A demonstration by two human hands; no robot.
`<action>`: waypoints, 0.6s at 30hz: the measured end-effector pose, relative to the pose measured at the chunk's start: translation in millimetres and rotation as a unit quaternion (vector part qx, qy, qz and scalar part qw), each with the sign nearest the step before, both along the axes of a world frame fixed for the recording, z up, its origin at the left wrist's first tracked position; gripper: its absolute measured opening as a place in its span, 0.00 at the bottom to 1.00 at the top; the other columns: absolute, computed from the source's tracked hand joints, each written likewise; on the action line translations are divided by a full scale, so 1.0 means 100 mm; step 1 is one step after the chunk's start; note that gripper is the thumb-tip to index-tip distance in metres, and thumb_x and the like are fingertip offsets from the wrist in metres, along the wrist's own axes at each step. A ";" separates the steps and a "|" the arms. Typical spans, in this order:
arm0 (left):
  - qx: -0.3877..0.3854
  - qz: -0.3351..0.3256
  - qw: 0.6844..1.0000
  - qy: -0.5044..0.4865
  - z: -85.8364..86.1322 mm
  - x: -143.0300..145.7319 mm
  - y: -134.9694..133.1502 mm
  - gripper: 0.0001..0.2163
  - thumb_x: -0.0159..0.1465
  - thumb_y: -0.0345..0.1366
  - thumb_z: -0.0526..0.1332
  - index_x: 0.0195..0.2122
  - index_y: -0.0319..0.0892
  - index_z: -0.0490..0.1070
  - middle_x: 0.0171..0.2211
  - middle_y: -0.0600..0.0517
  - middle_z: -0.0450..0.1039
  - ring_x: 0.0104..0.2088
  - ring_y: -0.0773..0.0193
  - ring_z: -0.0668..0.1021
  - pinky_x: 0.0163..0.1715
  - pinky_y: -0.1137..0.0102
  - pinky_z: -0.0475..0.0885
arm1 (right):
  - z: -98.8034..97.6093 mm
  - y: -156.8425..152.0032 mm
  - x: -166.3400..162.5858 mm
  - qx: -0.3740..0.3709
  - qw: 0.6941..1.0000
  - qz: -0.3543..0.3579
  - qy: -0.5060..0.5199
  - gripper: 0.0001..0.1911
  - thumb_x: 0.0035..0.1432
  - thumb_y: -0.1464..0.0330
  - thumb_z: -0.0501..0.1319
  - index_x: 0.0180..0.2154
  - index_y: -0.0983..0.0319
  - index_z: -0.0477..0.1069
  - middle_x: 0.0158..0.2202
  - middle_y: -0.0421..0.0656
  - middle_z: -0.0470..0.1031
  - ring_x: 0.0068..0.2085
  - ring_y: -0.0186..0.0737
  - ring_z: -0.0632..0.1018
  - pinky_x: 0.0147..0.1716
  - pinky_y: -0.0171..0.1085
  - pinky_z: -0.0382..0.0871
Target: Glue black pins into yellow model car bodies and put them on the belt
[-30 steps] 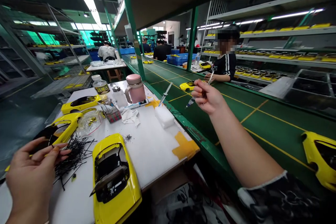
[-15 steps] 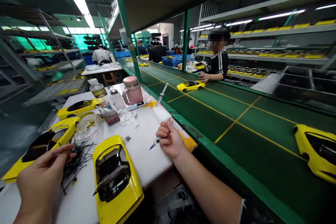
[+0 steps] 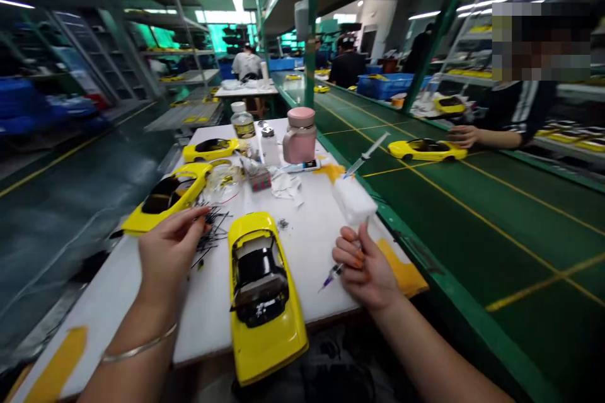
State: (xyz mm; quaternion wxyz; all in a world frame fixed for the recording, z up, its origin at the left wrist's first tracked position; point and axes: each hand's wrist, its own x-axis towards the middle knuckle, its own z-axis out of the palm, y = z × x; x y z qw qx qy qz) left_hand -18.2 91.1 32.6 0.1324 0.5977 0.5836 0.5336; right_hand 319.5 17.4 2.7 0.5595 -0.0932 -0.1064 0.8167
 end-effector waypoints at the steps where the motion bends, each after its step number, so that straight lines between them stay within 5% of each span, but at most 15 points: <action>1: 0.014 -0.009 1.000 0.007 0.01 0.02 0.00 0.15 0.62 0.42 0.65 0.46 0.43 0.84 0.42 0.48 0.85 0.33 0.61 0.84 0.41 0.65 0.81 | 0.00 0.00 0.00 -0.001 1.000 0.003 0.008 0.24 0.59 0.61 0.75 0.33 0.59 0.60 0.21 0.29 0.51 0.21 0.24 0.57 0.12 0.16 0.39; 11: 0.070 -0.017 0.991 0.109 0.01 0.14 -0.03 0.12 0.64 0.38 0.62 0.44 0.43 0.84 0.45 0.47 0.85 0.37 0.61 0.85 0.39 0.67 0.81 | 0.05 -0.08 0.00 0.006 1.000 -0.005 -0.003 0.23 0.57 0.60 0.76 0.32 0.59 0.62 0.21 0.29 0.51 0.21 0.27 0.53 0.11 0.17 0.42; 18: 0.082 -0.014 0.987 0.136 0.00 -0.02 -0.05 0.11 0.66 0.38 0.62 0.41 0.44 0.84 0.41 0.47 0.85 0.38 0.59 0.85 0.37 0.66 0.81 | 0.02 0.03 -0.03 0.047 0.998 0.019 -0.040 0.24 0.59 0.56 0.74 0.33 0.58 0.60 0.22 0.29 0.47 0.21 0.27 0.48 0.11 0.17 0.39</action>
